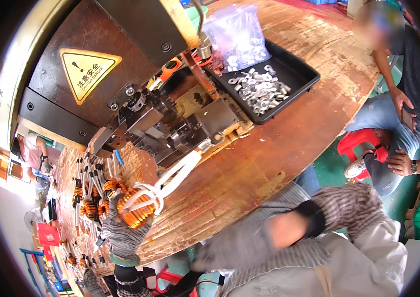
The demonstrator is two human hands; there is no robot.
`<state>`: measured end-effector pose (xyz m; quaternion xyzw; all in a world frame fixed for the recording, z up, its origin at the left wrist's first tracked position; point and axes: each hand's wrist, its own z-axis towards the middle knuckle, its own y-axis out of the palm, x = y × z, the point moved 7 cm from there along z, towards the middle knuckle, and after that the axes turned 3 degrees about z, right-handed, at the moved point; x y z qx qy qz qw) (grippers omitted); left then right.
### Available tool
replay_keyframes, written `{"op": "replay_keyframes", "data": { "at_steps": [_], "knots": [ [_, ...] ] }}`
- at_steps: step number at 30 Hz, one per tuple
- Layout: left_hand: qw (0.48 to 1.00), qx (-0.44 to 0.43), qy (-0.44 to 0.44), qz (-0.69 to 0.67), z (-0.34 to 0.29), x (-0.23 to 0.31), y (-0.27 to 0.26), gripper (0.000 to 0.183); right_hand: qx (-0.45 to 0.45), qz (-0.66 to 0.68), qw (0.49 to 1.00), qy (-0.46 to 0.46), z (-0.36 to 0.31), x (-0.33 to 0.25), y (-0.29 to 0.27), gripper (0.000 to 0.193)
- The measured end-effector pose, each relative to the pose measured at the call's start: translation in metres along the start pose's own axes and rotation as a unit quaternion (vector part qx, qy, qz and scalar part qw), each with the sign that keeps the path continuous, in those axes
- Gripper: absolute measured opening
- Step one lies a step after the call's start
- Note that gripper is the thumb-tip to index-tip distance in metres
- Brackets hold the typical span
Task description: Crimping metal terminals onto wires and assembling copper coil components manually and with a machine.
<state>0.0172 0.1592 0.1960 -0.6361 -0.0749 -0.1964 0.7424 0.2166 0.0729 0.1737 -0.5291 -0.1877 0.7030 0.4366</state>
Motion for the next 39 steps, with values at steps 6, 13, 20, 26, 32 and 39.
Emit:
{"op": "replay_keyframes", "data": {
  "at_steps": [6, 13, 20, 26, 32, 39],
  "knots": [
    [0.983, -0.009, 0.126, 0.131, 0.003, 0.105, 0.019, 0.055, 0.182, -0.32, 0.93, -0.002, 0.003, 0.019, -0.024, 0.036],
    [0.932, 0.018, 0.331, 0.145, -0.021, 0.187, 0.036, 0.052, 0.104, -0.22, 0.936, 0.255, -0.112, 0.039, -0.021, 0.029],
    [0.88, 0.131, 0.426, 0.161, -0.072, 0.206, -0.031, 0.048, 0.35, -0.14, 0.806, 0.457, -0.296, 0.001, 0.007, 0.038],
    [0.933, 0.21, 0.181, 0.228, -0.067, 0.119, -0.023, 0.035, 0.695, 0.095, 0.592, 0.397, -0.41, -0.011, -0.001, 0.045],
    [0.978, 0.037, 0.111, 0.175, -0.075, 0.056, 0.061, 0.039, 0.68, 0.1, 0.577, 0.442, -0.419, 0.089, -0.169, 0.023],
    [0.981, 0.029, -0.154, -0.118, -0.112, -0.044, 0.128, 0.043, 0.545, -0.014, 0.556, 0.627, -0.442, 0.264, -0.359, 0.021]
  ]
}}
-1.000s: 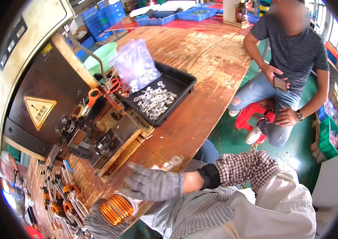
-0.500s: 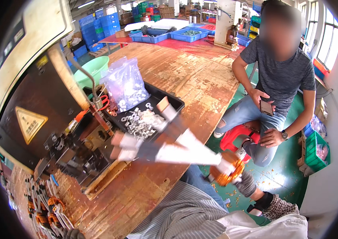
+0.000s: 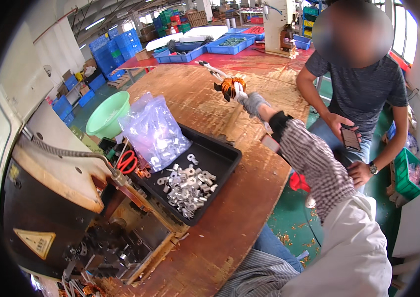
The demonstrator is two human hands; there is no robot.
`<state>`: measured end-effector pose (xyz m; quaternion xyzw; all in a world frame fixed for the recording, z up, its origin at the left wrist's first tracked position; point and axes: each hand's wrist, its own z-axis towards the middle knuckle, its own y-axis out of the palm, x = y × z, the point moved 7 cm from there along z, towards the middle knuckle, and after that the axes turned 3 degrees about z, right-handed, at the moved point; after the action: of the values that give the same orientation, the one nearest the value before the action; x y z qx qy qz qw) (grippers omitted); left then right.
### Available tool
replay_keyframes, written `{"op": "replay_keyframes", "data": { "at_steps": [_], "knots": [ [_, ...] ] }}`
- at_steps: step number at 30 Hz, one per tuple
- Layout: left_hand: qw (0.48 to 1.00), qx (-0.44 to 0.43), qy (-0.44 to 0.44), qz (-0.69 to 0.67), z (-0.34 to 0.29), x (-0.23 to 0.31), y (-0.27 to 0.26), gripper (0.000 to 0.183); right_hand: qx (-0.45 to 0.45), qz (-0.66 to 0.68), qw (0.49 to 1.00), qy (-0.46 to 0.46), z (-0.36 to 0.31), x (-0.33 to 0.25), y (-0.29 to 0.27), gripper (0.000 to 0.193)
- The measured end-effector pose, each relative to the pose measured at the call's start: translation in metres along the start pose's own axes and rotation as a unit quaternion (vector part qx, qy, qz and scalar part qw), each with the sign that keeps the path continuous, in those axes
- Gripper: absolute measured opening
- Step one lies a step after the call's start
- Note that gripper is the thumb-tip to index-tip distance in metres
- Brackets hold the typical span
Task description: Crimping metal terminals onto wires and assembling copper coil components manually and with a machine.
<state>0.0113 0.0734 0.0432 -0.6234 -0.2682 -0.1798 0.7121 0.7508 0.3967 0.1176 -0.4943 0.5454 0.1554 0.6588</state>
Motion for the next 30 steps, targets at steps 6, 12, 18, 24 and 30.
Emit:
{"op": "replay_keyframes", "data": {
  "at_steps": [6, 12, 18, 24, 30],
  "knots": [
    [0.983, 0.069, 0.142, 0.096, 0.023, -0.009, 0.012, 0.024, 0.127, -0.594, 0.714, -0.349, 0.016, -0.037, 0.066, 0.013],
    [0.958, 0.195, -0.142, -0.154, -0.026, -0.223, 0.021, 0.03, -0.12, -0.631, 0.628, -0.439, -0.039, -0.037, 0.097, 0.019],
    [0.78, 0.492, -0.017, 0.386, -0.048, -0.231, 0.013, 0.027, -0.124, -0.584, 0.639, -0.486, -0.032, -0.074, 0.12, 0.023],
    [0.911, 0.314, -0.256, -0.073, -0.05, -0.291, 0.012, 0.034, -0.048, -0.417, 0.852, -0.313, -0.018, -0.096, 0.096, 0.034],
    [0.981, 0.16, 0.052, 0.101, 0.028, -0.037, 0.012, 0.016, -0.213, -0.433, 0.841, -0.245, 0.071, -0.074, 0.153, 0.019]
  ]
}}
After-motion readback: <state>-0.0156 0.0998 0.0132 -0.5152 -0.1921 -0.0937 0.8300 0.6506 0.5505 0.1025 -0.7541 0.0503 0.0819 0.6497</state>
